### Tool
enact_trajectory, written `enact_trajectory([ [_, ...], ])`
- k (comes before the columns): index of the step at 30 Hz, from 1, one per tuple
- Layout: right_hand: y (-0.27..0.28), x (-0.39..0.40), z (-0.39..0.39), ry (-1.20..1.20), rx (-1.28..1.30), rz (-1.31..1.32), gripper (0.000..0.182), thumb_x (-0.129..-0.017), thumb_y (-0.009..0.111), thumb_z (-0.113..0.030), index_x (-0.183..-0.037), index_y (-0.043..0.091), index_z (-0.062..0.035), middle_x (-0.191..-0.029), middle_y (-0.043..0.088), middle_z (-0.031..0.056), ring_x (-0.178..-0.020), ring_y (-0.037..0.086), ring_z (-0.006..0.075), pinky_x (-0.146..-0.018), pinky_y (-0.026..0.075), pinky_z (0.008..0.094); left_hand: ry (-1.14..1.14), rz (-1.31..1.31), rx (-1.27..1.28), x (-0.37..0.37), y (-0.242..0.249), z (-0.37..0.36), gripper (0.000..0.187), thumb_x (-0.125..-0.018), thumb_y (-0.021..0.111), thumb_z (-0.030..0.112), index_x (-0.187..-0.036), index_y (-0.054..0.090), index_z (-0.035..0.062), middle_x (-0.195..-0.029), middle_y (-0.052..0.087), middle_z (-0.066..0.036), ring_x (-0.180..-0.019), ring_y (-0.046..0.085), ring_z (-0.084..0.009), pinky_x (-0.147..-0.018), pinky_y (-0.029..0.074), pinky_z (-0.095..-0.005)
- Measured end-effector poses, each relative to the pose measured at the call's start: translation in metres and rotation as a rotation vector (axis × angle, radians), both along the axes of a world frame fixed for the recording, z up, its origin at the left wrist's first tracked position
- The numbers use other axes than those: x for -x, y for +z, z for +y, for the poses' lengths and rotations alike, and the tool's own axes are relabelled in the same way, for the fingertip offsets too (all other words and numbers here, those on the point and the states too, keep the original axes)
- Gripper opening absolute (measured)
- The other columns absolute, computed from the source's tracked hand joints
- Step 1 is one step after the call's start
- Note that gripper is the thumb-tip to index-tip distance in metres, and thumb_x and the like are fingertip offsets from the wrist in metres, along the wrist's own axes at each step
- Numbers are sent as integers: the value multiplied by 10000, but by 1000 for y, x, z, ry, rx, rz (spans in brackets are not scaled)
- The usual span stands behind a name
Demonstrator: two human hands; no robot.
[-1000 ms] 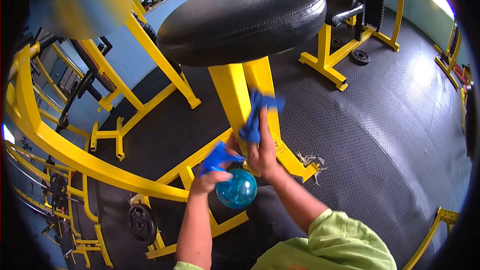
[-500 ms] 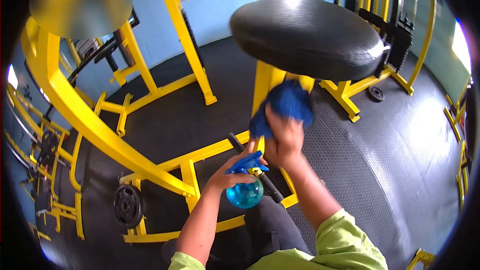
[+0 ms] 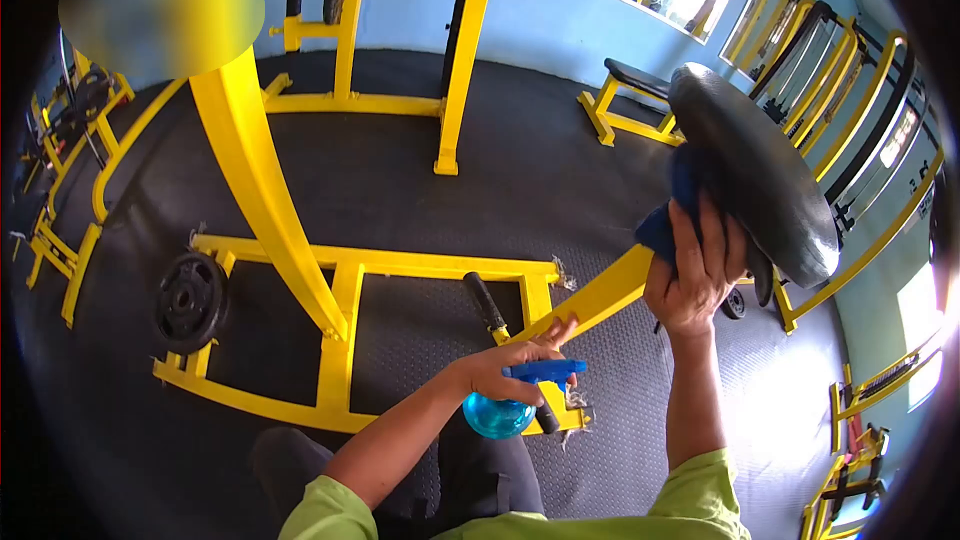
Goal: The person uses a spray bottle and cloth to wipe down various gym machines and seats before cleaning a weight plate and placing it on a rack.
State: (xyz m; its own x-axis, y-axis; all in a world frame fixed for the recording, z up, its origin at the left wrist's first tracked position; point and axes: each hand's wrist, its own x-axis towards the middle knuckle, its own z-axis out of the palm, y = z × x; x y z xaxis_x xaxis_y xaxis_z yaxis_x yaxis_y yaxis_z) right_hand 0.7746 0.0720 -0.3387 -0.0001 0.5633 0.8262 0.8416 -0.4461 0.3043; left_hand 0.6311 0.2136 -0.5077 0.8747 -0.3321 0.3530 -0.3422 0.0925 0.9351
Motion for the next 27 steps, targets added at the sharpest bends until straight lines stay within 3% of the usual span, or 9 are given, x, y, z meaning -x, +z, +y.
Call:
enact_trajectory([
  [4,-65,1,-13,6,-286,-127,492,-708,565,-52,-1194,613,-109,-1235,562,192,-1245,467,378,-1114,249,505,3,69,-14,23,-30,-13,633,-724,707,203,-1332,530,220,-1589,40,-114,-1464,-42,-297,-1163,-1,-490],
  [7,-163,12,-41,232,-187,272,526,-689,581,-66,-1211,610,-123,-1221,570,193,-1198,495,408,-1071,217,593,187,157,-35,33,-57,-12,572,-681,691,247,-1246,609,286,-1594,24,-74,-1453,-110,-326,-1121,-57,-596],
  [9,-237,21,-66,169,-119,380,533,-682,612,-91,-1213,609,-136,-1195,586,181,-1142,532,409,-1022,238,613,263,245,-447,32,-75,-4,669,-597,713,352,-1252,601,270,-1590,22,-124,-1447,-116,-361,-1068,-127,-659],
  [13,-320,63,-93,32,-114,638,507,-710,659,-72,-1197,538,0,-1078,575,239,-1062,524,480,-994,347,560,277,336,-776,31,-87,-3,604,-575,669,381,-1176,652,326,-1592,2,-116,-1443,-101,-395,-1038,-116,-712],
  [16,-339,77,-88,-82,-251,637,538,-681,659,-8,-1186,477,-56,-1178,451,239,-1091,475,425,-966,377,484,288,323,-834,32,-118,-17,605,-562,662,397,-1158,672,292,-1595,-19,-98,-1447,-96,-381,-1057,-68,-713],
  [19,-308,79,-93,-96,-373,1046,408,-624,629,56,-975,487,-96,-950,498,142,-924,511,345,-857,413,406,339,325,-829,36,-117,-19,611,-564,667,408,-1157,678,262,-1597,23,-76,-1452,-76,-361,-1072,-32,-704],
  [21,-247,69,-95,4,-508,679,352,-656,593,72,-953,491,-85,-936,520,118,-927,523,285,-816,423,396,357,283,-756,35,-121,-15,584,-561,670,387,-1143,675,348,-1580,153,-50,-1444,23,-394,-1062,32,-725],
  [23,-162,54,-93,161,-510,376,318,-713,558,29,-1016,521,-61,-1001,537,161,-1001,514,337,-902,404,456,379,285,-830,35,-115,-24,595,-567,674,379,-1156,673,295,-1564,209,-38,-1443,63,-372,-1063,48,-726],
  [27,-3,46,-66,-278,-2,-82,348,-774,604,-116,-1108,602,-17,-1192,508,217,-1198,410,447,-1055,272,518,258,295,-870,32,-93,-51,638,-597,672,341,-1204,640,151,-1553,235,-55,-1416,192,-352,-1067,73,-731],
])
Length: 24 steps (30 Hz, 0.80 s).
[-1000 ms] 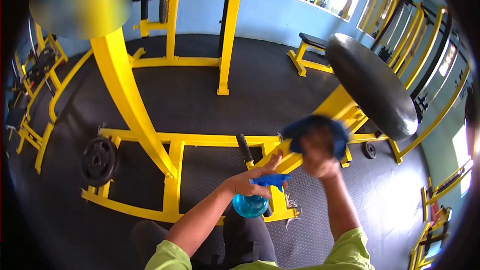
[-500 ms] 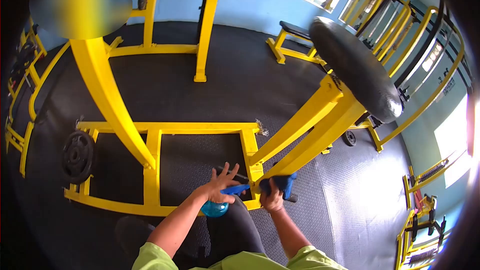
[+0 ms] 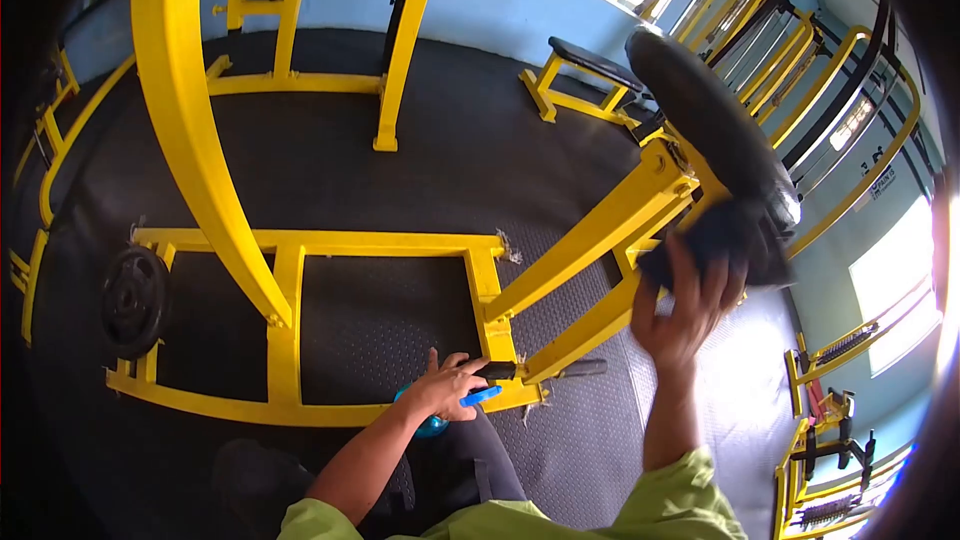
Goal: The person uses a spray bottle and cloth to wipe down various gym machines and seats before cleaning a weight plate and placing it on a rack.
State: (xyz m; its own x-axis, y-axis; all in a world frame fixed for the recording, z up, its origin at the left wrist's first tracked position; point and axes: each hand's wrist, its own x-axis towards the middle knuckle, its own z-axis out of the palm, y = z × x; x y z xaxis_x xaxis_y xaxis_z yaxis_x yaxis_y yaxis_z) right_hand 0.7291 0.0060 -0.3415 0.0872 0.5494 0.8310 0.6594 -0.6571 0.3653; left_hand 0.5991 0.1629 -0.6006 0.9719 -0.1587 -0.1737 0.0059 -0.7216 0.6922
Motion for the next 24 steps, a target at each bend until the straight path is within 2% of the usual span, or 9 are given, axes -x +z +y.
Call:
enact_trajectory([
  [6,-30,-75,-16,157,-97,9,356,-802,626,-92,-1156,635,-52,-1262,510,229,-1283,356,429,-1086,211,542,-186,174,-194,-13,7,-31,563,-675,689,231,-1222,602,133,-1570,179,-15,-1341,354,-304,-1100,186,-661],
  [8,-53,-74,-27,145,-90,17,361,-799,631,-93,-1156,636,-47,-1231,531,223,-1272,377,421,-1079,231,529,-235,164,-273,-13,22,-42,639,-682,685,210,-1302,548,141,-1499,340,-72,-1266,458,-293,-1095,297,-568],
  [11,-91,-78,-42,187,-162,100,378,-769,644,-101,-1143,641,-45,-1171,582,191,-1215,444,394,-1082,223,513,-197,194,-291,-18,29,-49,994,-699,671,175,-1520,114,112,-1136,651,-143,-1014,645,-300,-914,503,-363],
  [14,-141,-86,-42,254,-359,367,452,-724,663,-118,-1170,632,-52,-1159,606,161,-1139,520,350,-1080,191,513,-218,231,-252,-24,26,-53,982,-699,665,179,-1514,127,84,-1141,648,-145,-1002,650,-294,-888,516,-364],
  [15,-148,-72,-43,43,-216,206,459,-743,676,-137,-1189,632,-37,-1118,613,179,-1043,543,353,-1012,315,472,-228,233,-256,-23,16,-57,982,-699,665,179,-1514,127,84,-1141,648,-145,-1002,650,-294,-888,516,-364],
  [17,-181,-65,-54,71,-149,321,489,-697,669,-109,-1179,623,-46,-1164,606,148,-1129,530,347,-1035,235,498,-148,57,-226,-23,-8,-62,859,-703,659,182,-1478,294,123,-1049,669,-123,-961,657,-279,-889,516,-369],
  [20,-220,-39,-74,127,-36,518,480,-666,674,-78,-1143,631,-42,-1174,602,145,-1215,483,356,-1059,224,508,-210,263,-245,-22,34,-53,795,-705,649,178,-1446,366,121,-1221,612,-135,-999,650,-279,-890,516,-360],
  [21,-230,-29,-78,102,-27,517,463,-683,660,-86,-1143,631,-42,-1182,600,153,-1222,475,368,-1069,211,518,-212,278,-226,-25,22,-56,793,-699,652,171,-1441,376,132,-1414,457,-143,-1028,643,-294,-908,510,-368],
  [24,-200,-28,-78,55,9,418,431,-718,643,-119,-1142,631,-42,-1208,586,177,-1242,449,388,-1086,188,536,-315,81,-297,-19,21,-52,840,-697,658,178,-1466,322,158,-1520,295,-131,-1084,615,-311,-941,496,-388],
])
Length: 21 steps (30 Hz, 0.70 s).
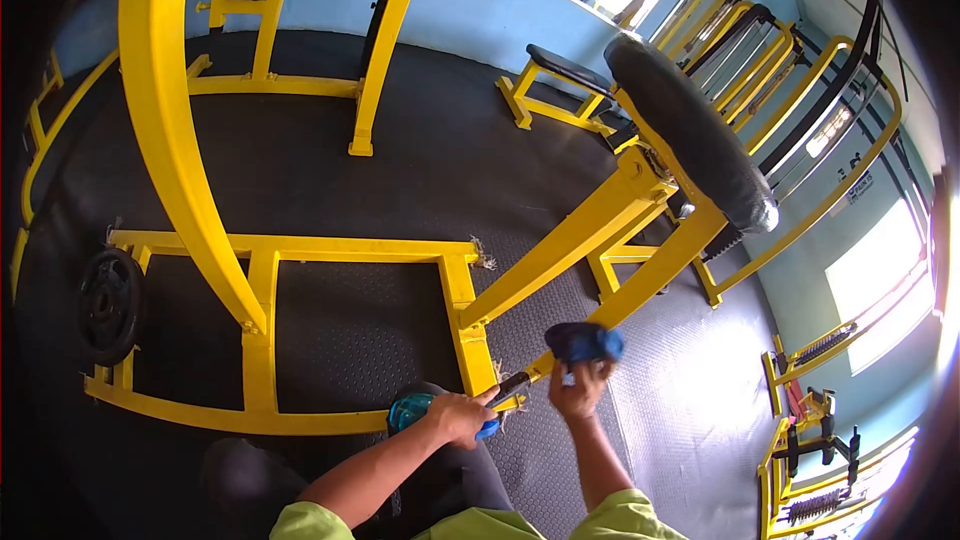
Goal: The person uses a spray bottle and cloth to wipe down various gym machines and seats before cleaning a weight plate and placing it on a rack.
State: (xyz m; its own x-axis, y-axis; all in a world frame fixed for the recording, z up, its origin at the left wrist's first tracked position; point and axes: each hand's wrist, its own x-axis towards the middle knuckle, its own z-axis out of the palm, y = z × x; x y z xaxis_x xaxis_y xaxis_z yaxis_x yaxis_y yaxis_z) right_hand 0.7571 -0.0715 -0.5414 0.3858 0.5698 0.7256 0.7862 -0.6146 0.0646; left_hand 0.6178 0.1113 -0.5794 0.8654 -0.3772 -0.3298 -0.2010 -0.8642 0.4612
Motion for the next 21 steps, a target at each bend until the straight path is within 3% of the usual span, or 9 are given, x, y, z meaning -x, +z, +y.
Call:
enact_trajectory([
  [6,100,-33,49,-342,62,-347,436,-813,615,-183,-1246,598,-132,-1277,541,149,-1264,368,483,-960,349,564,115,45,80,4,5,0,864,-691,667,170,-1474,301,168,-1565,188,-94,-1158,562,-351,-973,475,-406],
  [8,59,-29,35,-345,257,-181,418,-818,581,-157,-1235,605,-141,-1241,562,153,-1247,379,508,-965,365,540,97,-3,72,3,-5,0,875,-689,671,168,-1478,292,169,-1567,183,-86,-1173,556,-337,-969,482,-402],
  [10,-39,-54,-8,-194,643,-386,445,-798,556,-132,-1241,591,-102,-1248,561,134,-1236,425,438,-984,374,510,117,38,84,0,-5,-1,889,-684,678,169,-1481,284,164,-1567,184,-83,-1181,552,-329,-971,483,-399],
  [12,-23,-5,18,77,186,740,368,-786,525,-81,-1135,641,-85,-1253,564,168,-1196,472,384,-899,425,529,109,73,106,-2,-4,-8,902,-679,685,169,-1483,277,160,-1567,186,-79,-1188,549,-322,-972,485,-396],
  [14,-87,2,-26,26,498,-49,308,-749,520,-14,-1014,665,-73,-1086,644,136,-1078,558,305,-865,458,439,111,-6,65,1,1,-11,898,-687,677,179,-1484,266,140,-1567,182,-87,-1192,546,-318,-972,488,-389],
  [17,-20,-4,14,133,278,135,246,-770,513,-5,-953,668,-63,-955,663,124,-945,604,303,-836,474,385,90,5,56,-2,-9,-14,899,-683,673,164,-1483,266,125,-1566,178,-102,-1175,558,-324,-960,495,-387],
  [18,28,3,33,57,143,525,311,-764,534,5,-1053,619,-74,-1027,628,84,-1008,572,300,-905,424,430,100,-12,44,-4,-14,-14,901,-680,673,156,-1483,266,125,-1565,179,-106,-1165,565,-324,-957,497,-386],
  [20,106,-8,58,128,74,339,273,-831,493,-22,-1064,630,-67,-980,628,105,-951,587,295,-836,445,402,128,14,113,-3,-14,-15,910,-670,684,148,-1481,272,125,-1564,187,-98,-1140,580,-324,-956,497,-385],
  [21,115,-21,52,-146,254,-291,284,-819,495,-47,-1064,637,-65,-983,628,100,-972,575,300,-912,432,440,130,16,70,-3,-6,-16,910,-670,691,156,-1479,276,124,-1564,188,-90,-1130,585,-324,-954,497,-386],
])
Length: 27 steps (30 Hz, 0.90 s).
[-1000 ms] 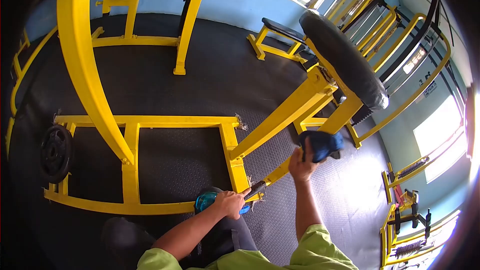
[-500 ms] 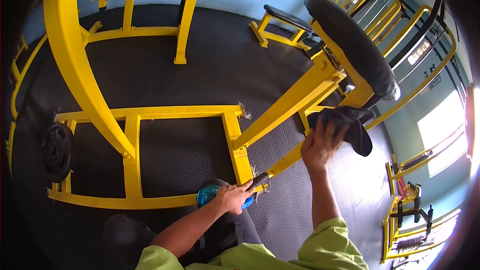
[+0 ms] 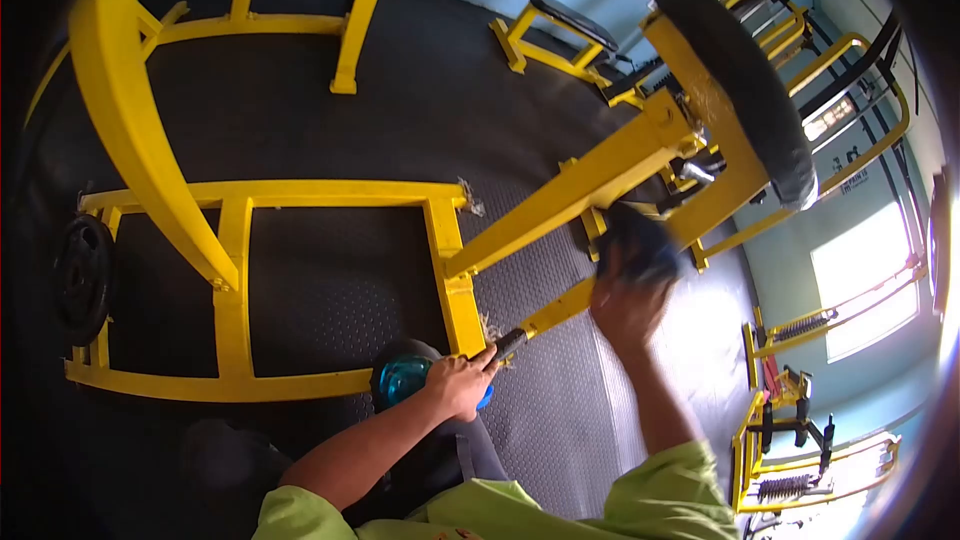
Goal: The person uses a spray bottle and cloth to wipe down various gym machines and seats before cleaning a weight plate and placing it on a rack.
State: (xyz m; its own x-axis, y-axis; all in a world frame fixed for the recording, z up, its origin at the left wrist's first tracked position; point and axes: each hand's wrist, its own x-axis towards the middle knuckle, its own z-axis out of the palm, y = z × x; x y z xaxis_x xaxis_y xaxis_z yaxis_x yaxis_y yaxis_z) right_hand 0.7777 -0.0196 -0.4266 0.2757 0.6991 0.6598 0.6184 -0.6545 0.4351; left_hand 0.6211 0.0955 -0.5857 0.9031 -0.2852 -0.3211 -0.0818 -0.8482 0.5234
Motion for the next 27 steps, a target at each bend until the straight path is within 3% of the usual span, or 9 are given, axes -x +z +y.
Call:
enact_trajectory([
  [1,22,-4,-1,-152,145,-167,334,-725,582,-144,-1039,644,-50,-1226,561,167,-1122,506,375,-1019,324,586,-11,0,-45,-3,3,-2,910,-669,699,163,-1476,280,124,-1564,190,-82,-1120,590,-324,-953,498,-387],
  [4,68,-11,21,-194,218,-160,328,-725,578,-169,-1012,645,-24,-1146,590,164,-1126,513,356,-1082,259,576,2,-41,-7,-3,6,-4,850,-697,708,149,-1456,326,118,-1560,209,-73,-1116,594,-299,-964,485,-370],
  [6,66,-13,30,-270,493,-167,272,-730,577,-202,-916,659,-22,-1009,616,148,-1052,539,323,-1084,251,550,8,-17,9,-5,1,-1,847,-695,712,145,-1451,333,116,-1558,214,-67,-1131,586,-296,-971,481,-366],
  [11,-50,-16,27,-501,817,175,201,-768,572,-245,-789,682,-79,-811,630,115,-884,554,274,-938,349,413,18,-3,31,-8,-9,7,788,-716,649,137,-1445,348,119,-1553,228,-81,-1151,579,-295,-960,489,-392],
  [16,-139,-4,7,-330,899,449,157,-766,586,-219,-751,669,-87,-804,644,83,-853,578,262,-849,384,375,12,-39,66,-3,-13,16,754,-723,627,155,-1434,379,123,-1539,267,-88,-1190,556,-270,-947,494,-392],
  [18,-161,-5,-8,-37,668,674,81,-719,612,-164,-747,654,-101,-822,653,72,-833,598,270,-789,424,372,-23,-50,41,-1,-9,19,766,-722,626,160,-1443,369,140,-1532,286,-81,-1159,578,-276,-937,498,-386],
  [19,-154,0,-9,-40,661,660,81,-719,612,-164,-747,654,-101,-822,653,72,-833,598,270,-789,424,372,-64,-62,12,-2,-5,20,777,-721,625,166,-1452,359,158,-1526,304,-75,-1127,599,-282,-927,503,-381],
  [21,-125,16,-5,7,411,1025,79,-670,605,-71,-741,617,-105,-815,645,77,-807,614,292,-726,454,401,-79,-163,26,1,-17,21,738,-722,613,166,-1427,399,136,-1504,337,-111,-1156,577,-305,-940,493,-418],
  [27,-10,70,-52,343,-621,476,239,-679,483,49,-885,584,-21,-900,604,161,-871,612,303,-859,472,399,-58,-185,22,12,6,48,666,-747,629,256,-1367,461,82,-1484,331,-194,-1293,456,-292,-1042,408,-418],
])
